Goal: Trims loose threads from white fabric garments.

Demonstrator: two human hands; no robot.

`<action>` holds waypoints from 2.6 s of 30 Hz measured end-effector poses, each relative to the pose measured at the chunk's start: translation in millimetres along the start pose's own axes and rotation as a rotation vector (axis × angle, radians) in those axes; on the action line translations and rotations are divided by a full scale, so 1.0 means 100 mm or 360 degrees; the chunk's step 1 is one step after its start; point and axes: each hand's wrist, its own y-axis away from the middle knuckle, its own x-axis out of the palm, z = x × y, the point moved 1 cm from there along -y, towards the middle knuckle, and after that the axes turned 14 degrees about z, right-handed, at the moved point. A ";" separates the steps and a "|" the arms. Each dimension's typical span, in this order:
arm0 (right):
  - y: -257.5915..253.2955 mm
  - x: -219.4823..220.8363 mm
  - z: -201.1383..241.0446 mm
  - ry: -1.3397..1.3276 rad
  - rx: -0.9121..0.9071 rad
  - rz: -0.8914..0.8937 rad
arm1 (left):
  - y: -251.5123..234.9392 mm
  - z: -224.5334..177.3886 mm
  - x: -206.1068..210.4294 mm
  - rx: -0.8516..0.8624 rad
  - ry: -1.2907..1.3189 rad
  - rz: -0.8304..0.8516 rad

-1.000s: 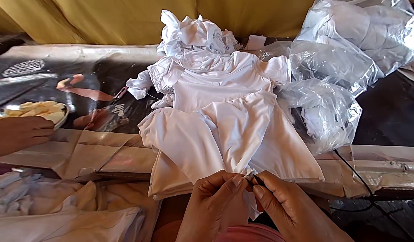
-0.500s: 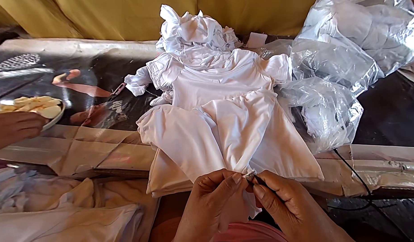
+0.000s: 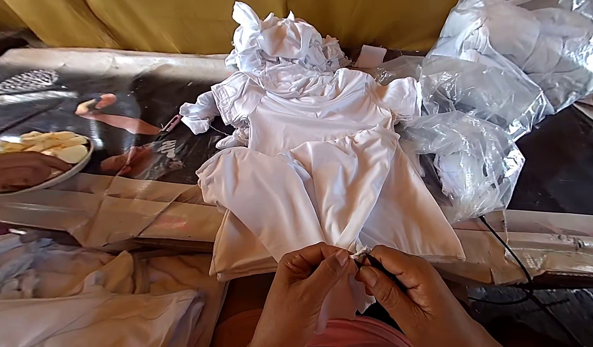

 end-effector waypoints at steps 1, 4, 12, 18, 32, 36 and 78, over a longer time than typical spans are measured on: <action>0.00 0.01 -0.01 0.0021 0.0004 -0.0020 | 0.00 0.01 0.00 0.0009 -0.0025 -0.0004; 0.00 0.01 -0.01 0.0148 0.0060 -0.0062 | 0.00 0.02 0.03 0.0041 -0.0151 -0.0035; 0.02 -0.03 -0.07 0.0036 -0.0085 0.0008 | 0.01 0.02 0.03 0.0070 -0.0212 -0.0037; 0.06 -0.05 0.10 -0.0188 0.0017 -0.0075 | 0.02 0.03 0.01 0.0176 -0.0351 0.0004; -0.02 -0.02 0.15 -0.0165 0.0177 -0.0191 | 0.04 0.01 0.03 0.0024 -0.0213 -0.0012; 0.00 -0.05 0.20 -0.0265 0.0191 0.0007 | 0.03 -0.01 0.02 -0.0171 0.0106 -0.0055; 0.01 -0.02 0.17 0.0170 0.0157 0.0104 | 0.03 0.02 0.00 -0.0276 0.0478 0.0000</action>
